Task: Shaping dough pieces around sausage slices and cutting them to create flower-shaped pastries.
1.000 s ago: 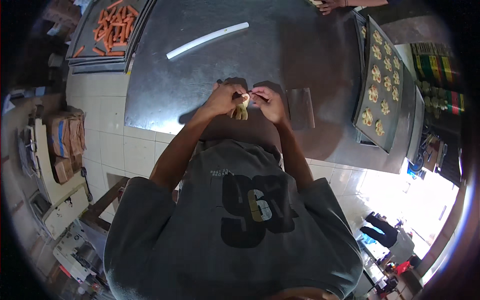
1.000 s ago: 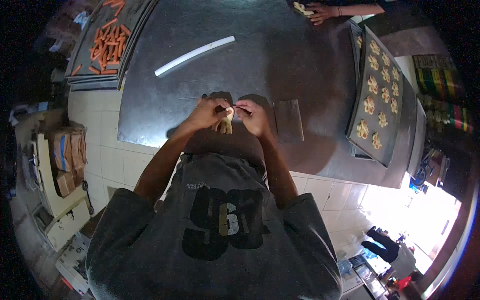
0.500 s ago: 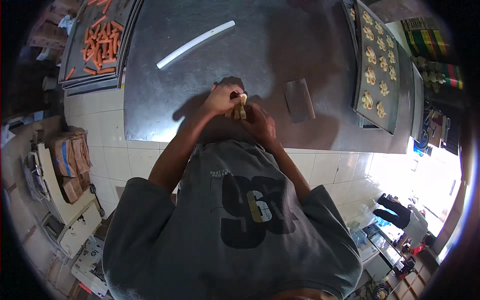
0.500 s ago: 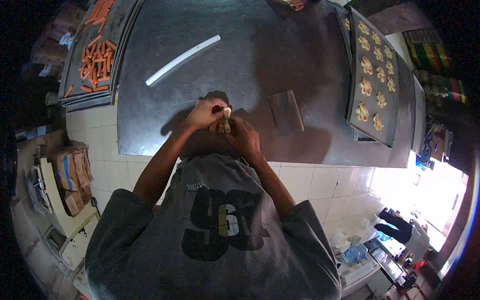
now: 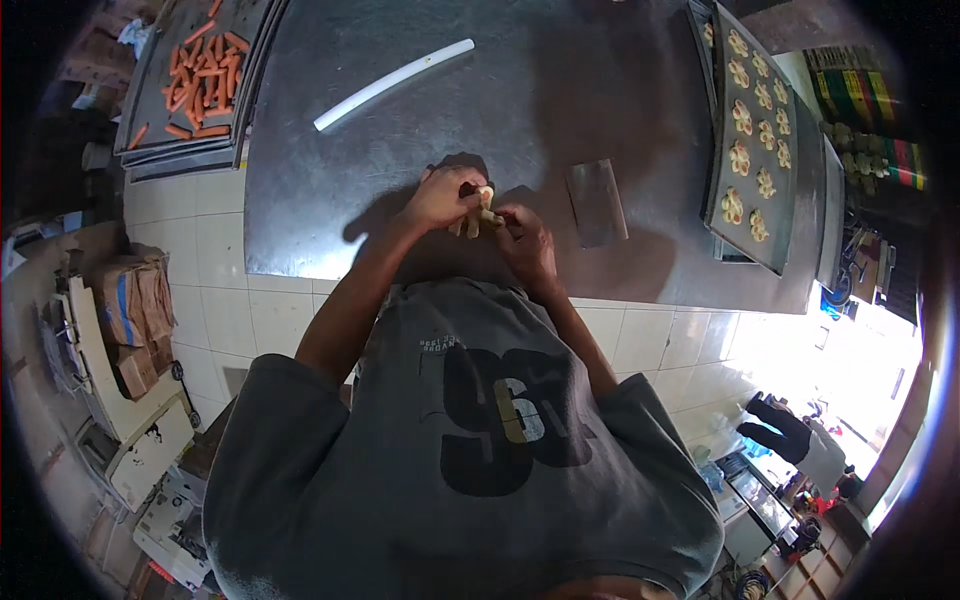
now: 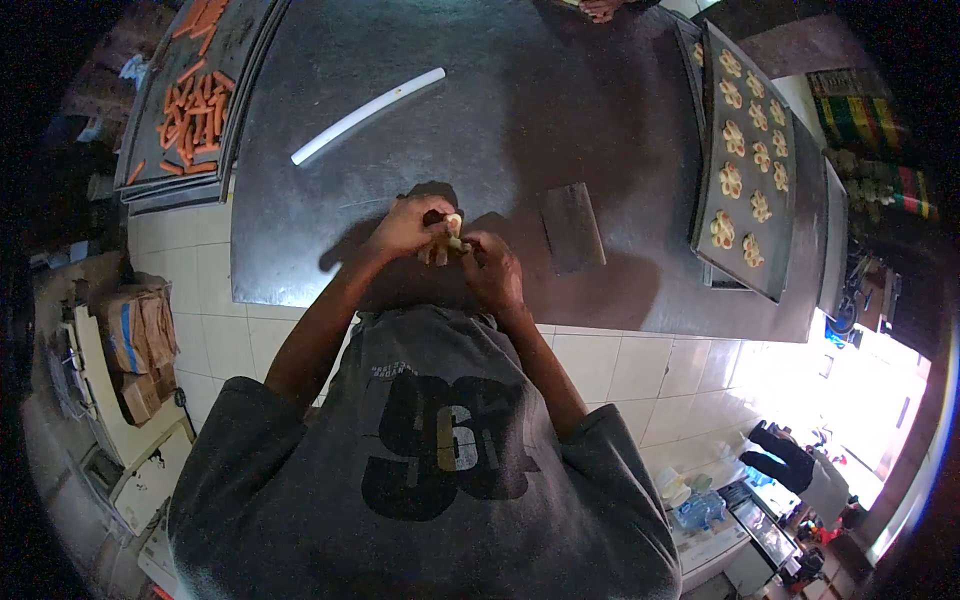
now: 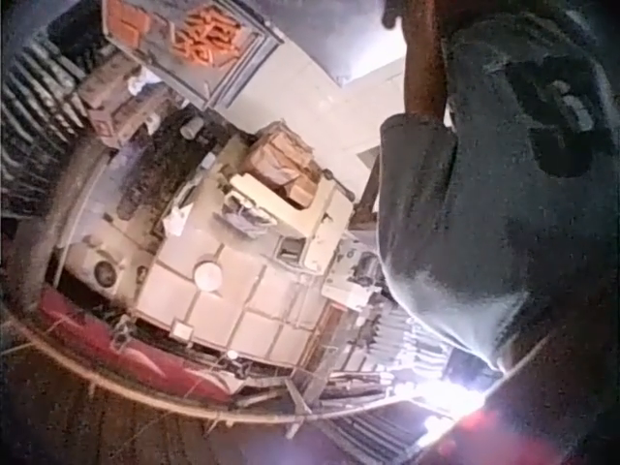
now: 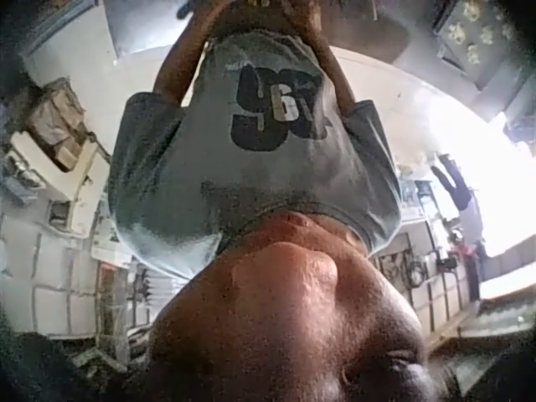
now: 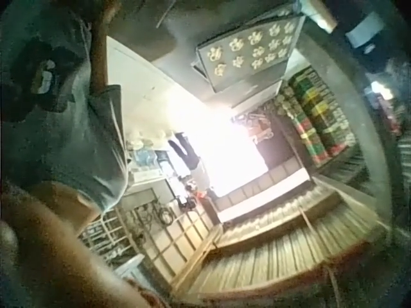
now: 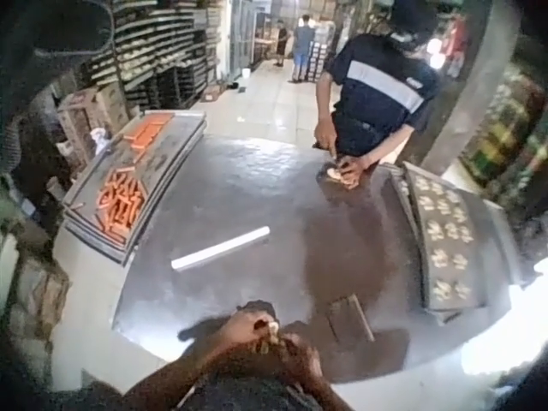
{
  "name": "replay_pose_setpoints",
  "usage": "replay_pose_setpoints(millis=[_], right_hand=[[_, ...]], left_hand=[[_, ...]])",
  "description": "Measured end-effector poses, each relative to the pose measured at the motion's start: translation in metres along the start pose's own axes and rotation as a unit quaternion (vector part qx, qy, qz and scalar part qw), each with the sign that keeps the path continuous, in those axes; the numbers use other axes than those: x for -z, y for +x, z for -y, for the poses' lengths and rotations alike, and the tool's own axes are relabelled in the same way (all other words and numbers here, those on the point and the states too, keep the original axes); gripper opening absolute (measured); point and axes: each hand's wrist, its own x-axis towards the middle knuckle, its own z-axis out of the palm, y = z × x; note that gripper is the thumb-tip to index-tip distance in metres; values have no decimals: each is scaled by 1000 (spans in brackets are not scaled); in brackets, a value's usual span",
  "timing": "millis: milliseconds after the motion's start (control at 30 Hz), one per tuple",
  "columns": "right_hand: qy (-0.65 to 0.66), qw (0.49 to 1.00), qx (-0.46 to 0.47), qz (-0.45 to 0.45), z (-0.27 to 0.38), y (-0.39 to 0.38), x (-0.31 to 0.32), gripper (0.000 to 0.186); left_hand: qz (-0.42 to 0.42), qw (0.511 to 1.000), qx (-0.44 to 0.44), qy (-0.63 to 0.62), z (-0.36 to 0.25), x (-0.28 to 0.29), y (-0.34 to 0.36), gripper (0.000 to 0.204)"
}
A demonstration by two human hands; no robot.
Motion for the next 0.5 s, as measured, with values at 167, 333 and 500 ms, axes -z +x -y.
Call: replay_pose_setpoints(millis=[167, 333, 500], right_hand=[[57, 998, -11, -1, -8, 2, -1, 17], [95, 995, -9, 7, -8, 3, -1, 27], [86, 996, 20, 13, -7, 7, 0, 26]], left_hand=[[-14, 1000, -19, 19, 3, -3, -1, 23], [11, 1000, 22, -6, -8, 2, -1, 23], [-29, 999, -15, 21, -1, -2, -2, 22]])
